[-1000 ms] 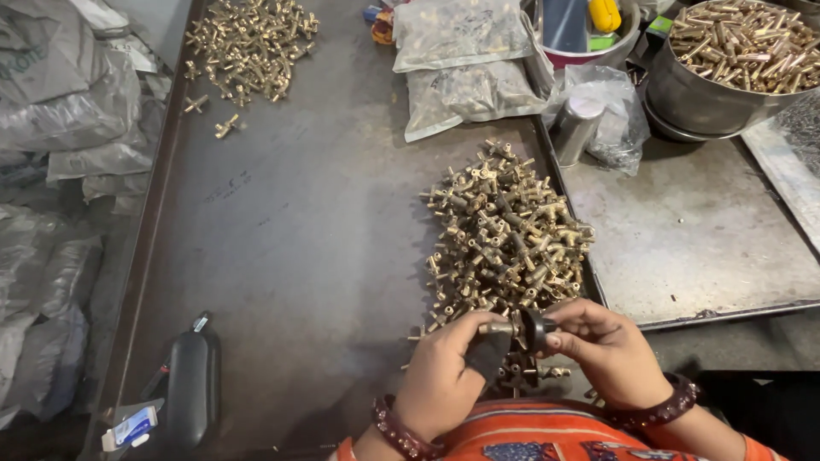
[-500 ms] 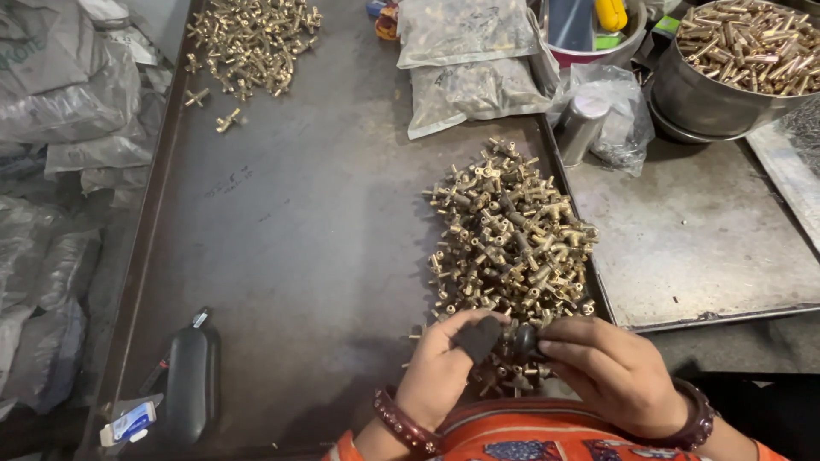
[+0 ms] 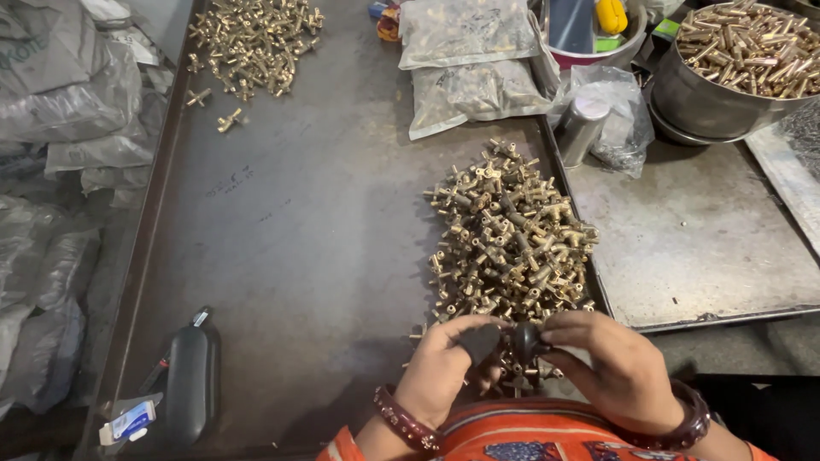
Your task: Assembling small brass metal components by hand at a workbench.
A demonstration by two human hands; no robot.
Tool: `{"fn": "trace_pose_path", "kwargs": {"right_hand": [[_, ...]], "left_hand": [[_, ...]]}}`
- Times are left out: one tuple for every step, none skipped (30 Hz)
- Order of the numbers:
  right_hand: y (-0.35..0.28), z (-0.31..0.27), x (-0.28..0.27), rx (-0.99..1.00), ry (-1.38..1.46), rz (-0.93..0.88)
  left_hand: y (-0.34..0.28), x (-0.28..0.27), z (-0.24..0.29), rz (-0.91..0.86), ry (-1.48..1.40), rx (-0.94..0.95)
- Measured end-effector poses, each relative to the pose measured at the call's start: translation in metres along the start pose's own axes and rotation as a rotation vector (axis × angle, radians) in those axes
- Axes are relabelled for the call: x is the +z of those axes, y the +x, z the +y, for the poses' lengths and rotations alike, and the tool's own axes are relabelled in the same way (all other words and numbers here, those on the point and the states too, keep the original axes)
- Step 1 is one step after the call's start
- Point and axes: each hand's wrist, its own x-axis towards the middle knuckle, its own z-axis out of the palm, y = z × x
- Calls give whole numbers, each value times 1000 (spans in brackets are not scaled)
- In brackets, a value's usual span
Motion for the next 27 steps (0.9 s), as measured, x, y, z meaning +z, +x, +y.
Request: {"fn": "trace_pose_path", "kwargs": {"right_hand": [[-3, 4, 2, 0, 1, 0], [-6, 8, 3, 152, 64, -17], [-10, 11, 5, 306, 127, -34], [-17, 21, 9, 306, 127, -35], [-24, 30, 13, 527, 333, -32], [-30, 40, 17, 747, 540, -28], [-32, 43, 18, 745, 541, -28], [-34, 47, 20, 812, 681, -25], [-36, 50, 21, 875, 823, -21], [-38, 51, 22, 872, 825, -21], [-39, 53, 22, 854, 724, -65], [-41, 54, 23, 835, 623, -108], [-41, 56, 21, 834, 622, -105], [-41, 57, 19, 824, 621, -64], [-42, 59, 17, 813, 619, -22], [-41, 61, 15, 813, 618, -20], [-40, 63, 13, 883, 649, 9], [-40, 64, 12, 954, 680, 38], [-40, 62, 13, 955, 680, 37], [-40, 61, 14, 983, 677, 5], [-39, 60, 14, 1009, 672, -25], [-41, 61, 16, 1007, 670, -23], [-43, 61, 18, 982, 655, -29], [-46, 61, 21, 957, 640, -36], [-46, 64, 21, 953, 637, -33], [-46, 66, 21, 924, 658, -24], [-47, 67, 22, 898, 681, -17]], "left_hand": [[-2, 3, 4, 1, 0, 0], [-4, 6, 8, -3, 62, 50], [-6, 10, 12, -7, 124, 100], [-8, 11, 12, -6, 124, 99], [-9, 12, 14, -11, 208, 173], [-9, 14, 15, -16, 292, 246], [-9, 14, 15, -15, 293, 247], [-9, 13, 16, -11, 330, 259], [-9, 12, 17, -6, 370, 272], [-4, 3, 12, -5, 372, 275], [2, -6, 7, -5, 333, 218], [9, -15, 1, -5, 294, 161], [14, -26, 3, -7, 296, 161], [18, -37, 4, 12, 277, 78], [23, -48, 5, 30, 258, -7], [28, -59, 16, 27, 259, -6], [32, -70, 26, 45, 382, -63], [35, -81, 36, 62, 506, -120], [46, -88, 52, 62, 505, -121], [57, -96, 69, 219, 460, 28], [70, -103, 86, 371, 411, 179], [75, -97, 101, 369, 411, 181], [78, -92, 116, 476, 88, 409], [82, -87, 132, 569, -241, 634], [99, -94, 123, 564, -243, 637], [116, -101, 114, 540, -47, 590], [131, -109, 105, 516, 149, 539]]}}
